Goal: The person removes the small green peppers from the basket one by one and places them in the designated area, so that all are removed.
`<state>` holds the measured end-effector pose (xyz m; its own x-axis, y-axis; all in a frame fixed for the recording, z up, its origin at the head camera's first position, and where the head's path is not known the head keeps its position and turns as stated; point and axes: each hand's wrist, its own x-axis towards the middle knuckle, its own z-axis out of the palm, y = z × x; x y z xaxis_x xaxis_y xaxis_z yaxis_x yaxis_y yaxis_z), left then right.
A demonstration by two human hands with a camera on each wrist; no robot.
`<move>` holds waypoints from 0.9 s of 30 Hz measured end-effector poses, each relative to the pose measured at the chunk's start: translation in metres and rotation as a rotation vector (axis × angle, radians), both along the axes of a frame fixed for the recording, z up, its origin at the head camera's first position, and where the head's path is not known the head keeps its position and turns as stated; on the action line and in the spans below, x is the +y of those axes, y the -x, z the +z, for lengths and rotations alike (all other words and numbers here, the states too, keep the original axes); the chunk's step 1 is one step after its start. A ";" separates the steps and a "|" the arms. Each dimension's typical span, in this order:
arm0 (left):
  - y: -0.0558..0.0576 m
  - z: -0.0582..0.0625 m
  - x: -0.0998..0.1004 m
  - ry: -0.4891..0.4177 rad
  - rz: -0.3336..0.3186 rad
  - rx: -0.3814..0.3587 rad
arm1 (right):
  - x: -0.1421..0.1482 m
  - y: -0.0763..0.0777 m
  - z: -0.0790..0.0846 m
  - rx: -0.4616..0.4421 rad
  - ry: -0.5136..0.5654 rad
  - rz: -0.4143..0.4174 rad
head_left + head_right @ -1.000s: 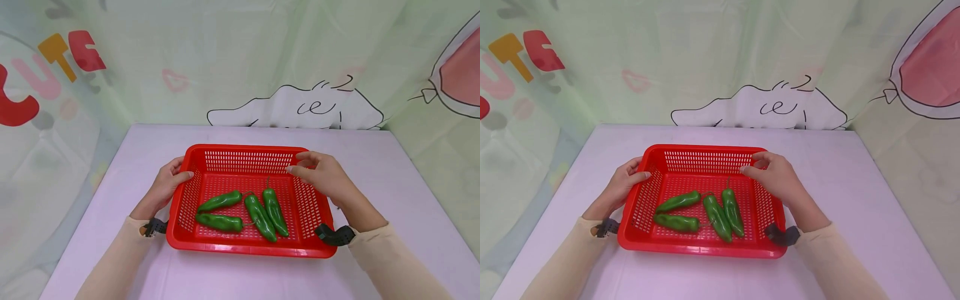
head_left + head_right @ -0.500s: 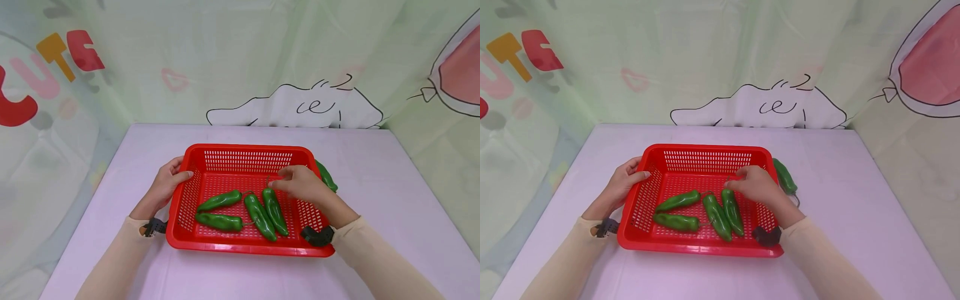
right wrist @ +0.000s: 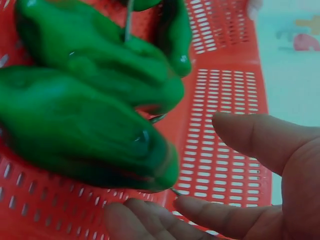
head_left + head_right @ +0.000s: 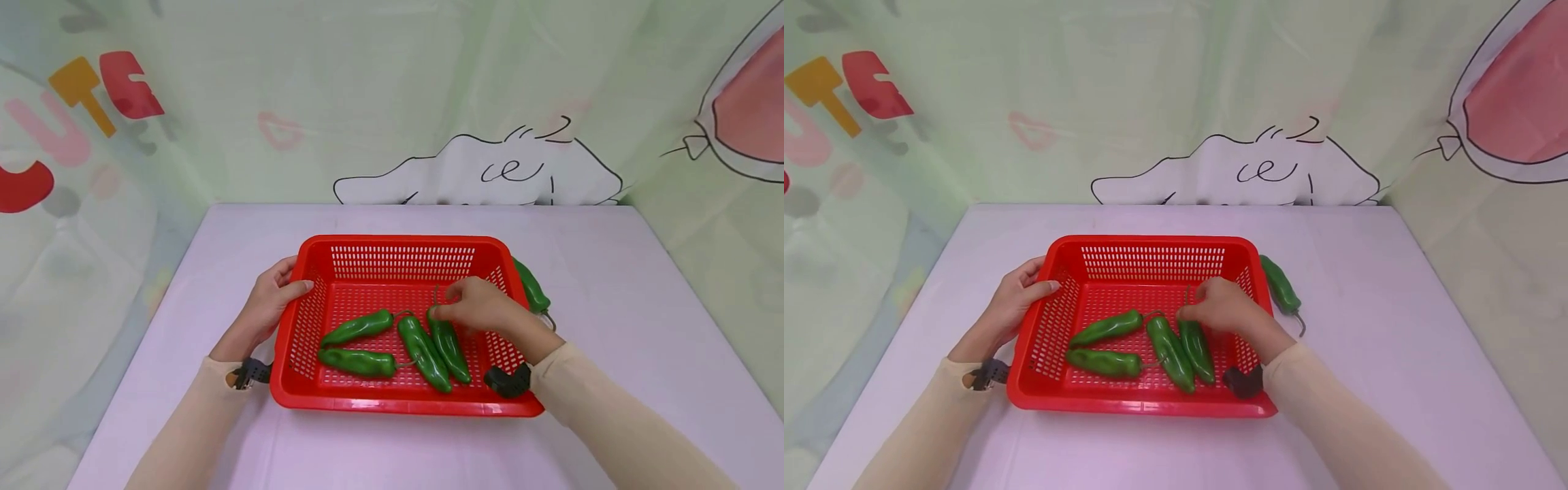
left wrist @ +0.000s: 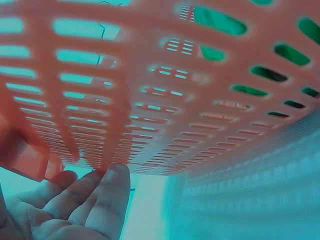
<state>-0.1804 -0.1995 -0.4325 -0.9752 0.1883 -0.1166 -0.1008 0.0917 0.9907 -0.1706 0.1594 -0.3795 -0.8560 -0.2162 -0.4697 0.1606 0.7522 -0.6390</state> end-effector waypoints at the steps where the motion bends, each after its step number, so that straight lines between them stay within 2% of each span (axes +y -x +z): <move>1: 0.000 0.000 0.000 -0.004 0.001 -0.001 | 0.000 0.000 -0.001 -0.003 -0.011 0.009; 7: 0.000 0.001 -0.001 -0.012 -0.002 0.003 | -0.003 0.000 -0.005 -0.011 -0.047 0.052; 14: 0.000 0.000 0.000 -0.013 0.004 -0.004 | -0.007 -0.003 -0.007 -0.026 -0.082 0.062; 27: 0.000 0.001 0.000 -0.005 0.007 -0.002 | -0.012 -0.003 -0.011 0.031 -0.157 0.119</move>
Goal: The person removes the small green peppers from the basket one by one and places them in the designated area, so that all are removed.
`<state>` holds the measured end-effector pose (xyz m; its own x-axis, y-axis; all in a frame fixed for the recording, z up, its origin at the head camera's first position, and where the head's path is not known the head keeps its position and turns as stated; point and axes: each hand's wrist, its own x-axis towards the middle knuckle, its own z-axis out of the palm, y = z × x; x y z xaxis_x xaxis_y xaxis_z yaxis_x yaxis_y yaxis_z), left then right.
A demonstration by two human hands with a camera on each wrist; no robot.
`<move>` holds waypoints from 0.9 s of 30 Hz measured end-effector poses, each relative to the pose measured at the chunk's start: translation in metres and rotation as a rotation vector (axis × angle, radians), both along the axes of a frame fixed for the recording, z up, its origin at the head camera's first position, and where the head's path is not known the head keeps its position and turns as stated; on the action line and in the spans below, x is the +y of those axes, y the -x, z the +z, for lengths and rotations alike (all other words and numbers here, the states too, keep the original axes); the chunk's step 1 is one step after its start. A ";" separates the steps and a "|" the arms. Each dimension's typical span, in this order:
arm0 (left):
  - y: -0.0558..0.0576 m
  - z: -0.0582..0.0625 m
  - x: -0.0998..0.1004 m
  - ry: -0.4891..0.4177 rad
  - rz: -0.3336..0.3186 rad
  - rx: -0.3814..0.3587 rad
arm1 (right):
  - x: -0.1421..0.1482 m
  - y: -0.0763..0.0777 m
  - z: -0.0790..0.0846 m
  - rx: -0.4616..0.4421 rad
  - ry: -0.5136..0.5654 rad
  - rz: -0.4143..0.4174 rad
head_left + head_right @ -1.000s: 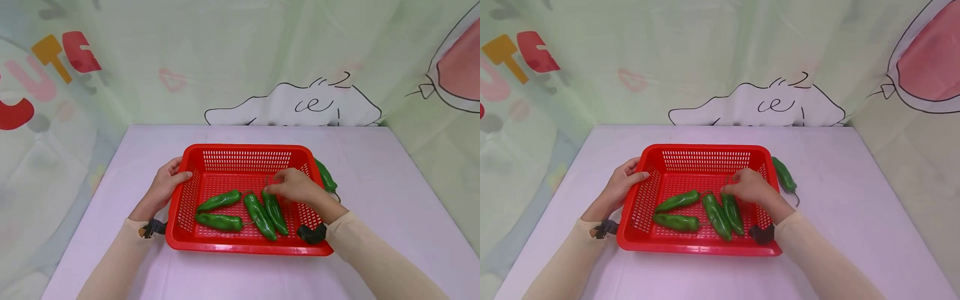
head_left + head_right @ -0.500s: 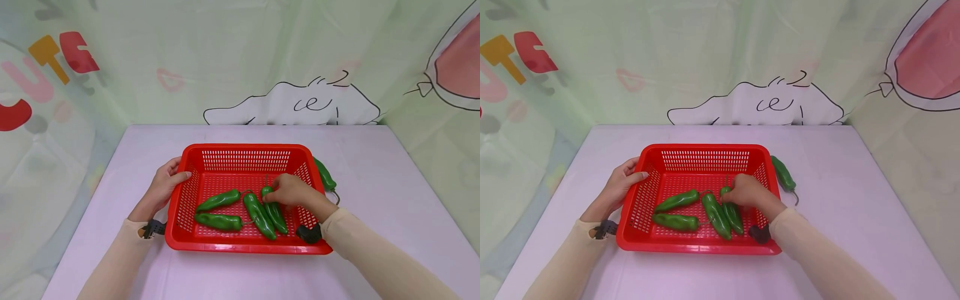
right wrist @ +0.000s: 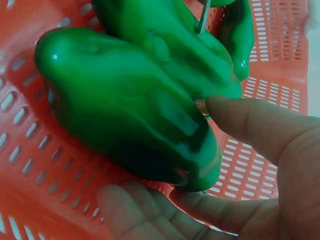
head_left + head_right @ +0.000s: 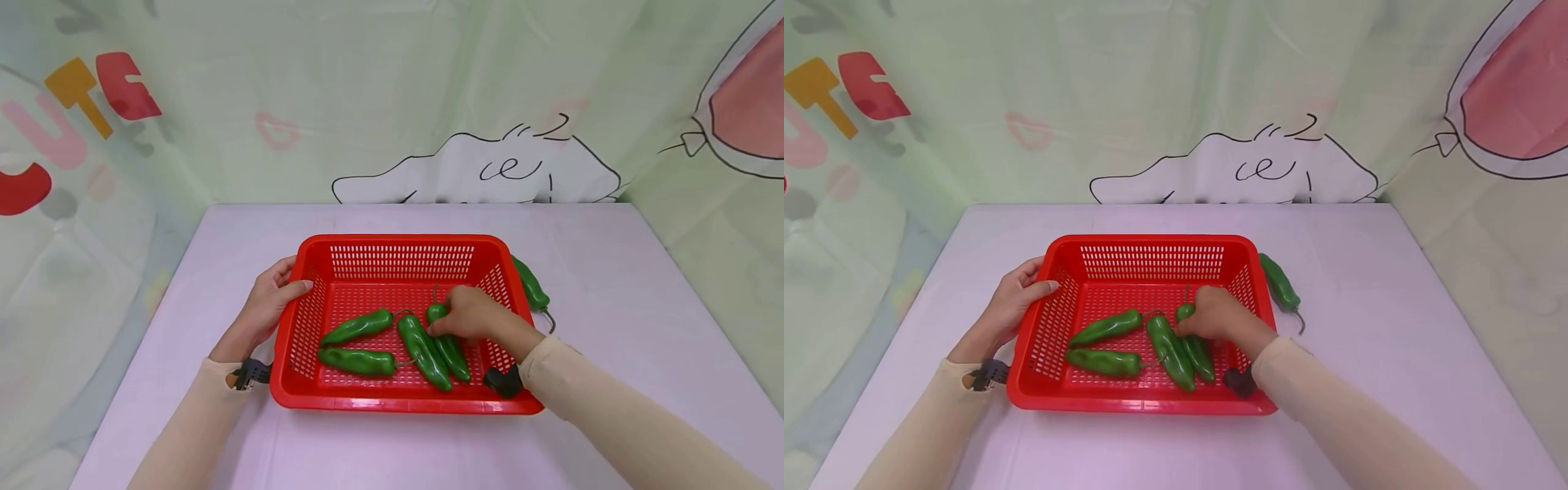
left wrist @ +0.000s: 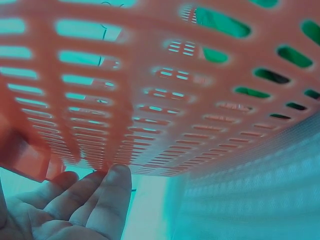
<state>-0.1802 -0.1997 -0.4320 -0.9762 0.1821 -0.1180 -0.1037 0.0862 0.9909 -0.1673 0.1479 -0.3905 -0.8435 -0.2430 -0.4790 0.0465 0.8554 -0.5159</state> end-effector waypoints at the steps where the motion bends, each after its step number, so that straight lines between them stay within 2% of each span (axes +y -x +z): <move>1: 0.000 0.000 0.000 -0.003 -0.001 0.000 | 0.000 0.000 0.000 0.000 -0.001 0.001; 15: -0.001 0.002 0.000 -0.015 -0.010 0.003 | -0.003 0.000 0.000 -0.014 -0.027 -0.011; 27: 0.000 0.001 0.000 -0.019 -0.010 0.003 | -0.003 0.000 0.004 0.011 -0.033 -0.014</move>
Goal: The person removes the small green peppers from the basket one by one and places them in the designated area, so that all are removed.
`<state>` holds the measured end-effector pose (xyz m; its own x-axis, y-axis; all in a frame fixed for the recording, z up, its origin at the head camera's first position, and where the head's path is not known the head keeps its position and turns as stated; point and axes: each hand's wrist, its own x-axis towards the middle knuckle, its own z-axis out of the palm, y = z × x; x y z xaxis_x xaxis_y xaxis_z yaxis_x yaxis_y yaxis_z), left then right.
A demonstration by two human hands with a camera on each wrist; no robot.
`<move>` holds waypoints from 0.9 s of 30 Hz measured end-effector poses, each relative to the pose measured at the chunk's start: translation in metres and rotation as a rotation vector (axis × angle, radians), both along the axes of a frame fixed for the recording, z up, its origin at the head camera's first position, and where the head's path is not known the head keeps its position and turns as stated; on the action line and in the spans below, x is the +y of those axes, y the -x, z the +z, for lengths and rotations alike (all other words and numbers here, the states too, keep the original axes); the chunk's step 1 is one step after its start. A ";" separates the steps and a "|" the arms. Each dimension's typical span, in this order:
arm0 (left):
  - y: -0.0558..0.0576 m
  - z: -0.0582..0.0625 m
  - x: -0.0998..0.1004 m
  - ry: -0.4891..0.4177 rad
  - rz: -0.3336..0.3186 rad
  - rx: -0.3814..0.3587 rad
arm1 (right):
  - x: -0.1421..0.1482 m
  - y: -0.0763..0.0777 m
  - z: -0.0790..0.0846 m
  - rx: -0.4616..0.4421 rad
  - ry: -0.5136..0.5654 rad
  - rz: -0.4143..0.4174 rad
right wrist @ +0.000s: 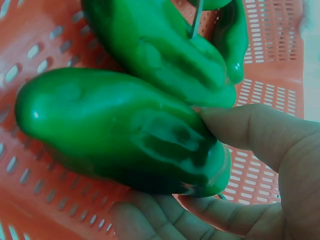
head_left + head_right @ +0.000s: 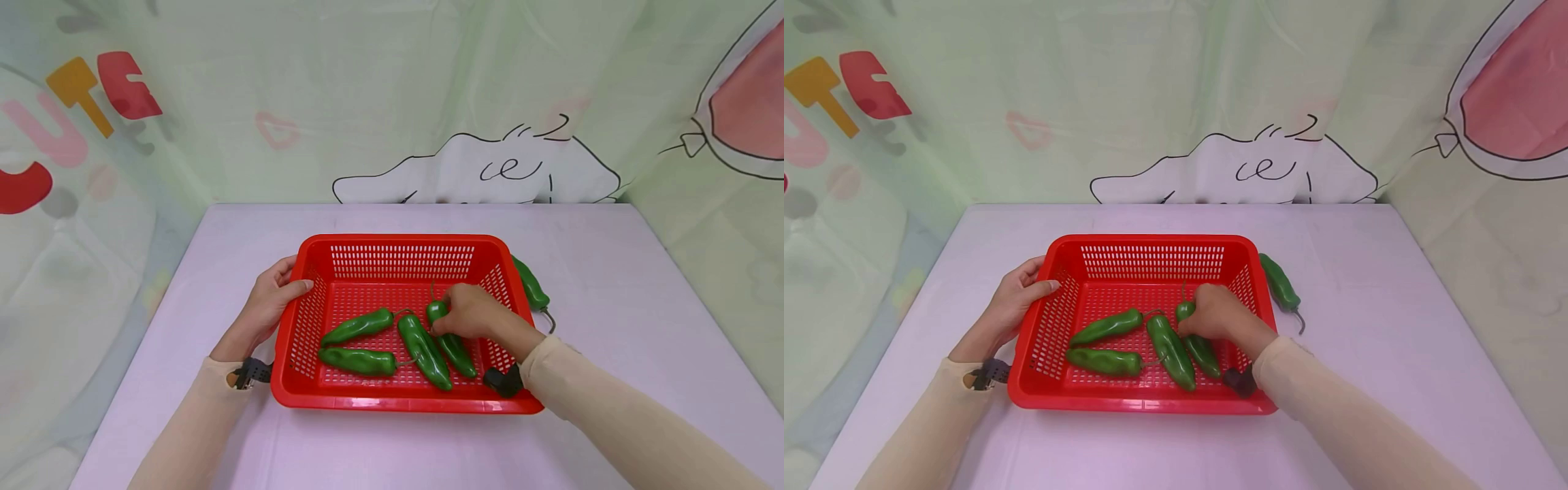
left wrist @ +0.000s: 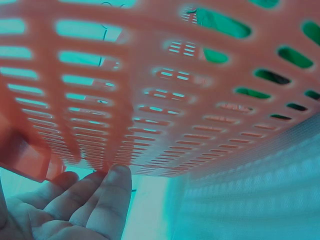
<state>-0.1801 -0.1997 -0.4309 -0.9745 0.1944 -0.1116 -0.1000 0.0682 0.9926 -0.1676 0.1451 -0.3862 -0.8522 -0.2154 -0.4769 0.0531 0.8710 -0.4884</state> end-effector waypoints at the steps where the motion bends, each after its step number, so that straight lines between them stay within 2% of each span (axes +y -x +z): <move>1: 0.000 0.000 0.000 0.000 0.002 -0.002 | 0.000 0.000 0.001 0.000 0.001 -0.001; 16: -0.001 0.000 0.001 0.011 0.007 0.005 | 0.002 0.001 0.012 0.022 0.053 -0.008; 27: 0.000 0.000 0.000 0.028 0.005 0.009 | 0.004 -0.003 0.030 0.038 0.102 -0.032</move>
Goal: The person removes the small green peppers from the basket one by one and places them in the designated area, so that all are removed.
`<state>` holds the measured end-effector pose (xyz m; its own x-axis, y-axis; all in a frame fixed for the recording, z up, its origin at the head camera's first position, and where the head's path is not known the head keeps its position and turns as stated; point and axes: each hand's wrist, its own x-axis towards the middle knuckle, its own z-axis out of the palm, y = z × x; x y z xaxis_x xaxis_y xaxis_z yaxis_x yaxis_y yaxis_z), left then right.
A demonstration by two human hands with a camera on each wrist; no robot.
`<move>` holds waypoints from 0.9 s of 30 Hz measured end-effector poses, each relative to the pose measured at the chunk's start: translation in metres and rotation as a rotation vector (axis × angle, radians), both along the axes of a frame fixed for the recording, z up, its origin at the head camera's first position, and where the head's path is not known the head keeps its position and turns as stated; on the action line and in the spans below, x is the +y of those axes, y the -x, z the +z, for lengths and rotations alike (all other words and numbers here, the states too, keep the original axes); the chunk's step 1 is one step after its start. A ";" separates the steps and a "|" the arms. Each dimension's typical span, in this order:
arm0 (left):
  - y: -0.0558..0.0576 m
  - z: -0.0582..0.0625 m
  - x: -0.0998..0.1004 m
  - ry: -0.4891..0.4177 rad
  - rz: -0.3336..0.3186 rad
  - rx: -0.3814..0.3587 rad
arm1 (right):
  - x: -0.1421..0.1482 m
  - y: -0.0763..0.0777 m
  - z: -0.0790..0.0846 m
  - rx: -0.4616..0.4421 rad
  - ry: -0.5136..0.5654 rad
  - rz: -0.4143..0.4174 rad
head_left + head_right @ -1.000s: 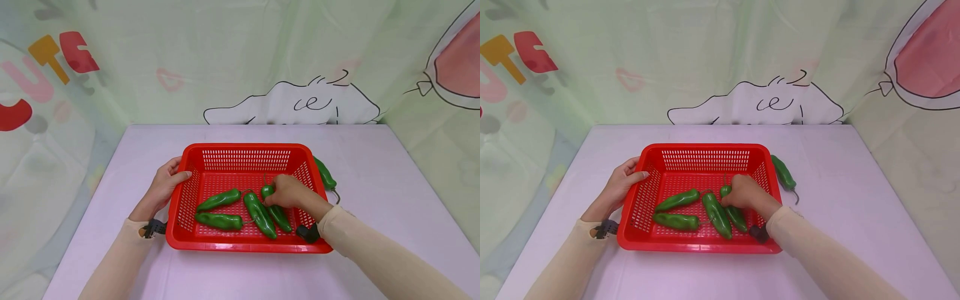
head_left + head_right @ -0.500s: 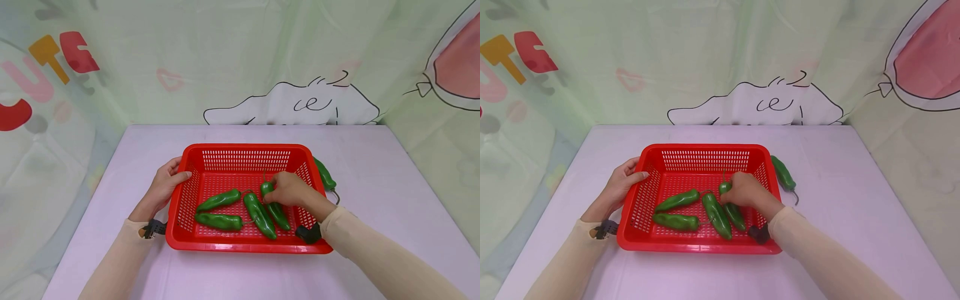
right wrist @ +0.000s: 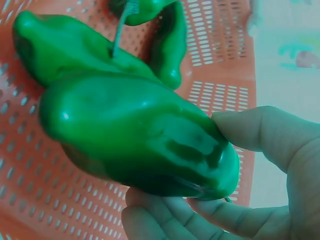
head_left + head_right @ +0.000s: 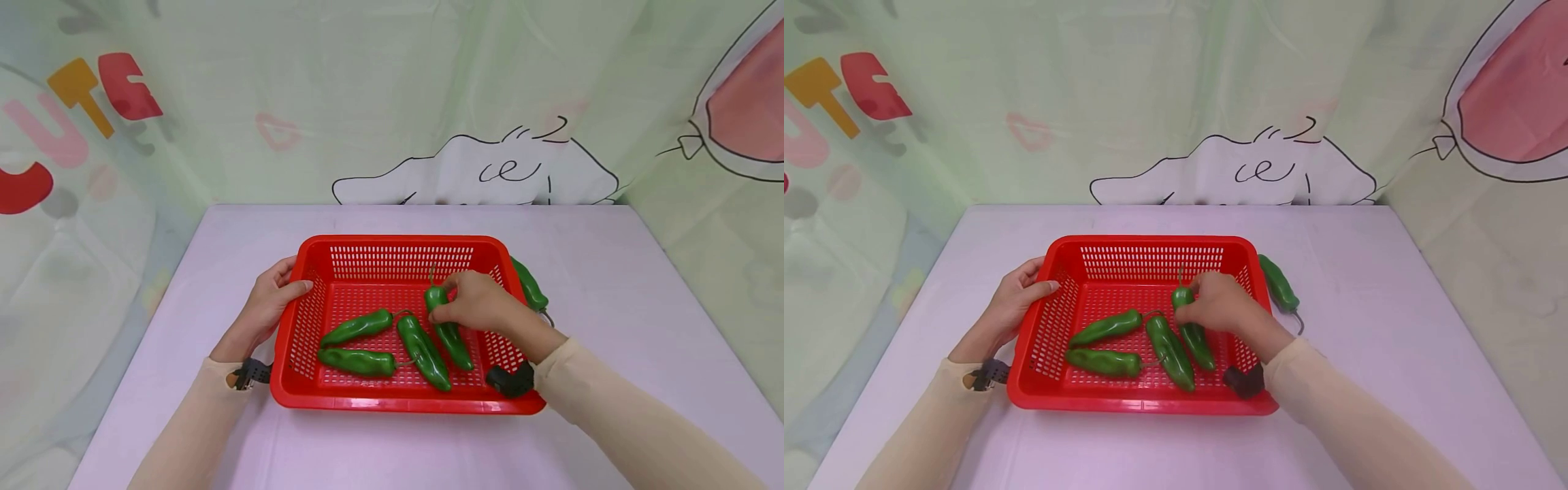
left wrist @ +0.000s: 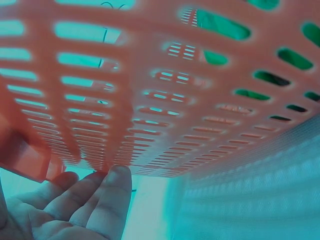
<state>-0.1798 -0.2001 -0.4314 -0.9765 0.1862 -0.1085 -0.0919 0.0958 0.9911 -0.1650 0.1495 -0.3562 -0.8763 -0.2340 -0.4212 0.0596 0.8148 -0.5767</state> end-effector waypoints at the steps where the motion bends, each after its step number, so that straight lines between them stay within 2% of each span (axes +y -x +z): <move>1: 0.000 0.000 0.000 0.002 0.000 0.000 | 0.000 0.000 0.001 -0.004 0.010 -0.005; 15: -0.001 0.001 0.001 0.000 0.002 -0.001 | 0.011 -0.003 0.014 0.025 0.085 -0.016; 27: 0.000 0.001 0.000 -0.013 -0.002 -0.009 | 0.023 -0.007 0.025 0.020 0.176 -0.076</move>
